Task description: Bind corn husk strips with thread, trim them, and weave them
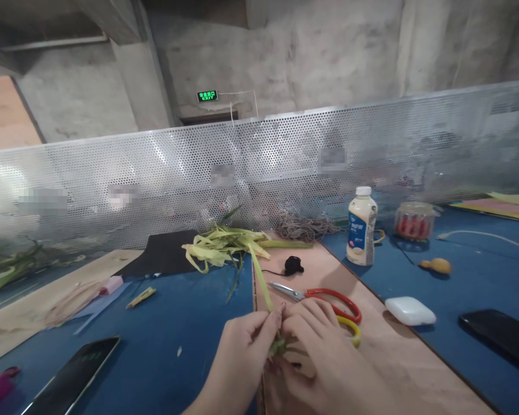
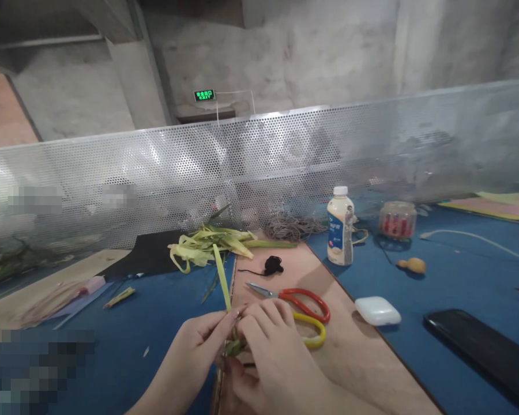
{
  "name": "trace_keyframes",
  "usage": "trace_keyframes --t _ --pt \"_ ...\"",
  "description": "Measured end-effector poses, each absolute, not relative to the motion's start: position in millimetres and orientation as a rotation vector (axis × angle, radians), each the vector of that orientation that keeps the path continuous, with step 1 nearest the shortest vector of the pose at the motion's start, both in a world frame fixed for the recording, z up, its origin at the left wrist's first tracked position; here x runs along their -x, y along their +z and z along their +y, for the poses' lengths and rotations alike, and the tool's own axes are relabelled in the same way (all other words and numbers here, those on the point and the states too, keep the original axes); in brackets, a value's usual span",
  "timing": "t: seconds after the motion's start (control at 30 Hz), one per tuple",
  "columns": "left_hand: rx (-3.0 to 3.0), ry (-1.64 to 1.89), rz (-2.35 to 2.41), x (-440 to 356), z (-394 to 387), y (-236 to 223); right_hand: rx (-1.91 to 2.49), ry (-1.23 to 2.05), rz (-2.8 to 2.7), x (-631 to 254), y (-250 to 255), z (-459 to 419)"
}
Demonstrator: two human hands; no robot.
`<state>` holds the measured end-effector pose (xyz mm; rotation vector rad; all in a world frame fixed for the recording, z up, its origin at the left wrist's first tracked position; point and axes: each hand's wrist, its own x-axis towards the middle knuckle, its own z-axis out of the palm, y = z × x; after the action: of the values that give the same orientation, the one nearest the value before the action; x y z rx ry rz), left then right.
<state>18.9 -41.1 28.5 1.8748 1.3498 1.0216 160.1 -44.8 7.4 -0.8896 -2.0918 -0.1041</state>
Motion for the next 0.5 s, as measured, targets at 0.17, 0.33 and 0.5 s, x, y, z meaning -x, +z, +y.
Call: trace_keyframes --t 0.17,0.33,0.5 --pt "-1.861 1.046 1.369 -17.0 -39.4 28.3 0.897 -0.053 -2.136 -162.7 10.4 -47.3" --pt "-1.705 1.052 1.349 -15.1 -35.7 31.3 0.870 -0.102 -2.116 -165.9 6.8 -42.0" --pt "-1.778 1.042 1.415 -13.7 -34.3 31.2 0.911 -0.205 -2.158 -168.2 1.6 -36.9"
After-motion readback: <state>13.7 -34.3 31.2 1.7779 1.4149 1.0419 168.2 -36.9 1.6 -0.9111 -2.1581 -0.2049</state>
